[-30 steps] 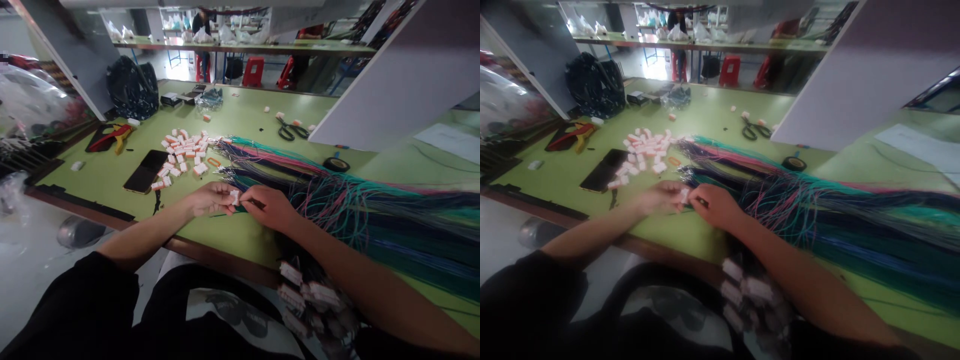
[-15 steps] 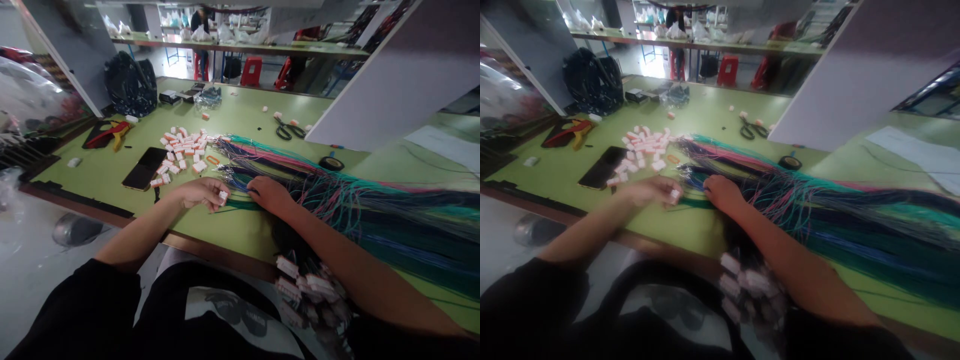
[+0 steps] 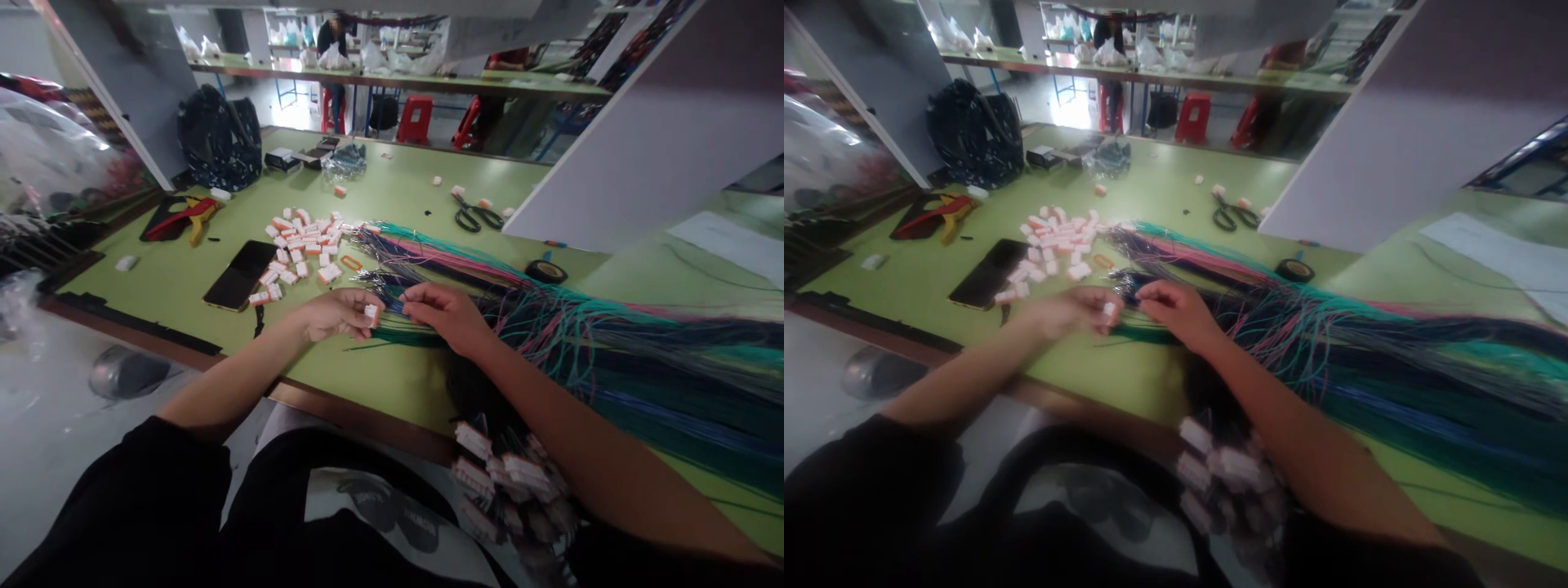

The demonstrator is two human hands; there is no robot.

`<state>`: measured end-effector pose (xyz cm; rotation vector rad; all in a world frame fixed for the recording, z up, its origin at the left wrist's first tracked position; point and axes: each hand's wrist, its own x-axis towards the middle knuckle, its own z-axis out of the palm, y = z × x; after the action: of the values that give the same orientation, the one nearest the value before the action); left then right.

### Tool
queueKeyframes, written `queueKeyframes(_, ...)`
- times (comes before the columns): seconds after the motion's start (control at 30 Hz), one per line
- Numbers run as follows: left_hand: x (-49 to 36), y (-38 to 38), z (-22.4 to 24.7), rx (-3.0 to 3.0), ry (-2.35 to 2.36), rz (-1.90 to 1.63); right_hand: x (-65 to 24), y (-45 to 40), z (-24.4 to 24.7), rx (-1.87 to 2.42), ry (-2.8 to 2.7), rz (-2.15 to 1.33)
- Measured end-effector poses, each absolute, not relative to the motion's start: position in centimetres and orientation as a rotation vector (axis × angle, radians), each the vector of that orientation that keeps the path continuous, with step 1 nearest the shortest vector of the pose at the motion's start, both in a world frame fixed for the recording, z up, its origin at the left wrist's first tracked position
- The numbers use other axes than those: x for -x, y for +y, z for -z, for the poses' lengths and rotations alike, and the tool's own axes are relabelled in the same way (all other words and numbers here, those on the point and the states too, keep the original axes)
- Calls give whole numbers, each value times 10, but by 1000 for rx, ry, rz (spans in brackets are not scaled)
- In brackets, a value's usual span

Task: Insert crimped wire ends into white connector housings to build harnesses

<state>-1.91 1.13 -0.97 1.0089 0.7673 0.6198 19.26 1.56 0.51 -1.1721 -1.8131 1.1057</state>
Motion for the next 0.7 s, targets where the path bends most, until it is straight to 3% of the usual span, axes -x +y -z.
queueKeyframes(0.2, 13, 9, 13, -970, 643, -695, -186, 0, -20, 1081, -2097, -805)
queueKeyframes(0.7, 10, 8, 15, -936, 641, -741, -185, -4, -14, 1281, -2214, -583)
